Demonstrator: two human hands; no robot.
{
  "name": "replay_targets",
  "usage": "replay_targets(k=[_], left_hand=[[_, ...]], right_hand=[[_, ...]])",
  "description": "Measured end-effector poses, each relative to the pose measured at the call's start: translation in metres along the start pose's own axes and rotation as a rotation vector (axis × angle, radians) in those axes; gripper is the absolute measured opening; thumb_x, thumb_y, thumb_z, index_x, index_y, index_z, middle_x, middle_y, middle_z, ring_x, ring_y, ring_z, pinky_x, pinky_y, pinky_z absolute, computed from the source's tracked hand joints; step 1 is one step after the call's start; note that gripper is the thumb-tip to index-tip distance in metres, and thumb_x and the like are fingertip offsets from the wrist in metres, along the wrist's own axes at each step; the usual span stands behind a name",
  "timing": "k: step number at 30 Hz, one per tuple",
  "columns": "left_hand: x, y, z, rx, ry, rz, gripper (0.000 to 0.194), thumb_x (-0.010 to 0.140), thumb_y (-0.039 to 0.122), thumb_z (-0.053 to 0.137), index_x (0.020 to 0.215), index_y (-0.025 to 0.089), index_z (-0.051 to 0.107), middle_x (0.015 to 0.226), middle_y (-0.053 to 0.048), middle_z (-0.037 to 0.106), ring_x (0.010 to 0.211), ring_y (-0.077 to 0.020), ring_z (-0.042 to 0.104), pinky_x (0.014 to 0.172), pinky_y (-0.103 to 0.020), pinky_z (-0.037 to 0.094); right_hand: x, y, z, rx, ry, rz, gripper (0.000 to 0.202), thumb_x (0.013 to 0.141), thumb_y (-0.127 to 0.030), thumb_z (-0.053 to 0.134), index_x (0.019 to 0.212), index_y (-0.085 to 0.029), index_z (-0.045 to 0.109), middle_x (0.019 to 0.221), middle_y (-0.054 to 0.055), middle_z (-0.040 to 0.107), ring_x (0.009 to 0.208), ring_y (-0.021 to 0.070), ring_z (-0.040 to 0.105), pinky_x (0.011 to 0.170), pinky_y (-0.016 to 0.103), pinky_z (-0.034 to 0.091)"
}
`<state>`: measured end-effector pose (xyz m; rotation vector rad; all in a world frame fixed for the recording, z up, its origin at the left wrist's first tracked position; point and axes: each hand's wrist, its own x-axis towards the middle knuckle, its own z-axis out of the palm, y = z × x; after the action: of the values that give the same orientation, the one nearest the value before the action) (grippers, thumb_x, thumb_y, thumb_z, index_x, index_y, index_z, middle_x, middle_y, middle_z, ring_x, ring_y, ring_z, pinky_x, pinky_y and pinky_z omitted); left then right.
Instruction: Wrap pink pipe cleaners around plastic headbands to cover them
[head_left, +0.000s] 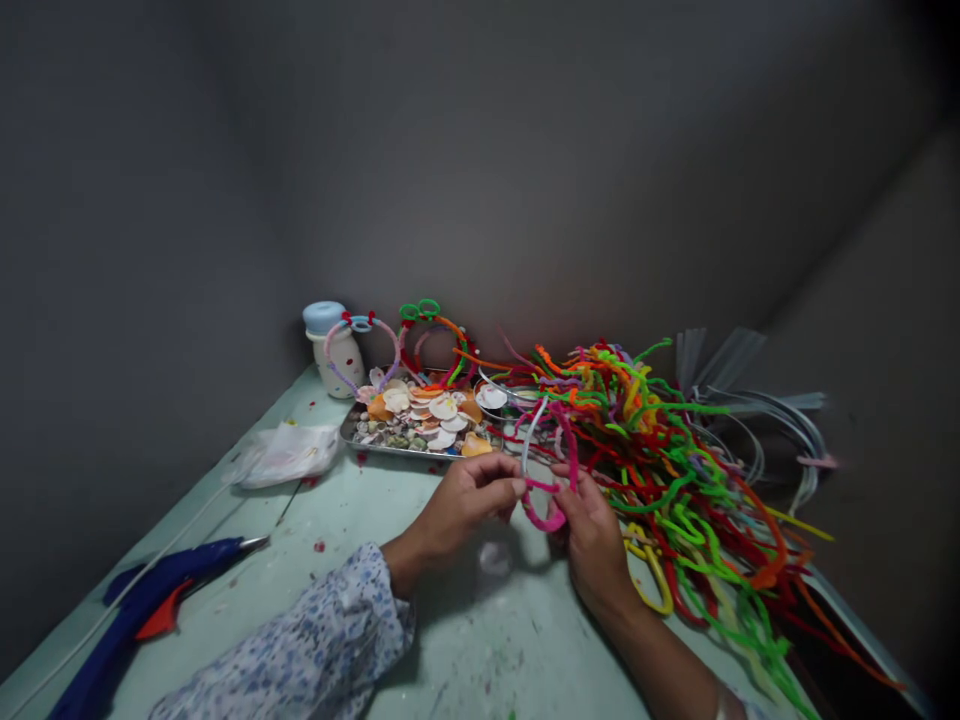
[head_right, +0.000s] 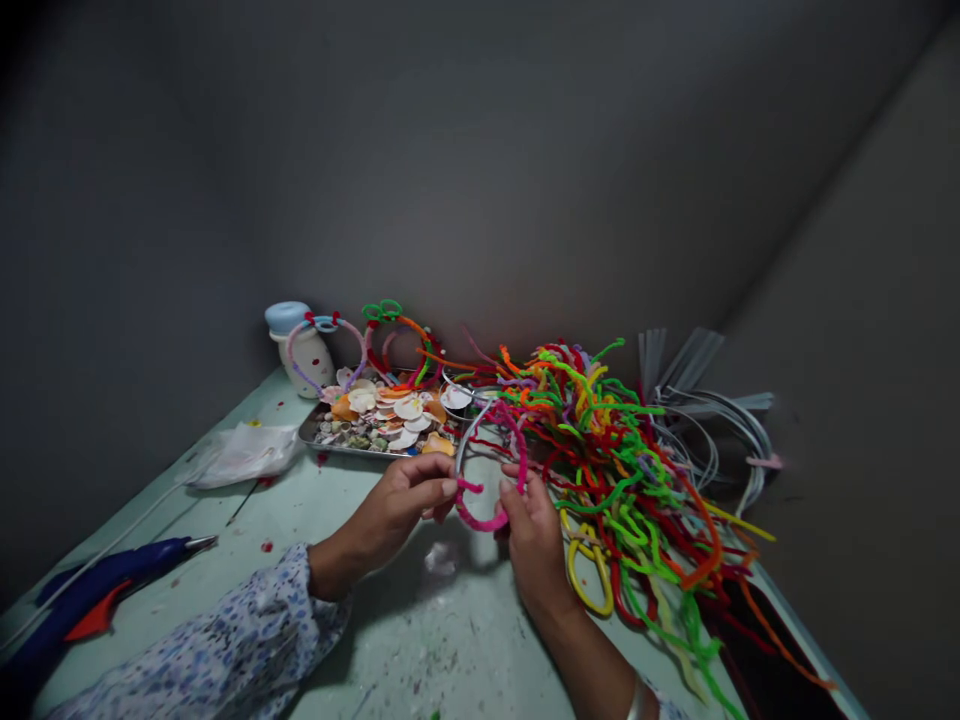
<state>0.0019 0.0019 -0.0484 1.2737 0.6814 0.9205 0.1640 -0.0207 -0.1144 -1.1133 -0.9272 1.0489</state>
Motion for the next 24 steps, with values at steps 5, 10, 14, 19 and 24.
replay_targets(k=[5, 10, 14, 19, 24], left_hand=[[0.004, -0.0075, -0.0048, -0.017, 0.056, -0.016, 0.017, 0.077, 0.031, 0.065, 0.08, 0.014, 0.062, 0.059, 0.003, 0.053, 0.054, -0.0081, 0.043, 0.055, -0.022, 0.03], [0.0032, -0.0098, -0.0052, -0.022, 0.047, 0.016, 0.018, 0.078, 0.031, 0.067, 0.081, 0.014, 0.063, 0.063, 0.003, 0.054, 0.056, -0.0076, 0.046, 0.056, -0.021, 0.033], [0.0023, -0.01, -0.0055, -0.005, 0.03, 0.028, 0.017, 0.077, 0.03, 0.068, 0.081, 0.014, 0.063, 0.064, 0.003, 0.055, 0.057, -0.0078, 0.047, 0.058, -0.021, 0.034], [0.0033, -0.0093, -0.0059, 0.03, 0.059, 0.017, 0.016, 0.077, 0.029, 0.065, 0.078, 0.014, 0.061, 0.061, 0.003, 0.054, 0.057, -0.0083, 0.046, 0.058, -0.021, 0.034], [0.0048, -0.0072, -0.0039, 0.047, 0.152, 0.005, 0.017, 0.071, 0.029, 0.066, 0.073, 0.015, 0.056, 0.059, 0.005, 0.049, 0.055, -0.0082, 0.043, 0.055, -0.021, 0.033]], right_hand=[[-0.0009, -0.0005, -0.0009, -0.11, 0.082, -0.013, 0.035, 0.084, -0.048, 0.058, 0.107, -0.022, 0.055, 0.057, -0.008, 0.046, 0.042, 0.009, 0.036, 0.038, 0.02, 0.029], [-0.0004, 0.0013, 0.0004, -0.086, 0.101, -0.007, 0.033, 0.084, -0.047, 0.058, 0.107, -0.023, 0.054, 0.054, -0.01, 0.04, 0.039, 0.0077, 0.031, 0.036, 0.018, 0.026], [0.002, 0.0041, -0.0001, -0.089, 0.096, -0.014, 0.033, 0.084, -0.046, 0.058, 0.108, -0.023, 0.054, 0.053, -0.01, 0.039, 0.039, 0.0077, 0.031, 0.036, 0.019, 0.026], [0.003, 0.0039, -0.0015, -0.15, 0.129, -0.095, 0.031, 0.083, -0.043, 0.058, 0.105, -0.021, 0.056, 0.065, -0.005, 0.052, 0.05, 0.0106, 0.044, 0.044, 0.021, 0.036], [0.0009, 0.0038, -0.0028, -0.184, 0.137, -0.097, 0.033, 0.085, -0.045, 0.055, 0.109, -0.022, 0.053, 0.062, -0.007, 0.046, 0.045, 0.0104, 0.037, 0.039, 0.021, 0.03]])
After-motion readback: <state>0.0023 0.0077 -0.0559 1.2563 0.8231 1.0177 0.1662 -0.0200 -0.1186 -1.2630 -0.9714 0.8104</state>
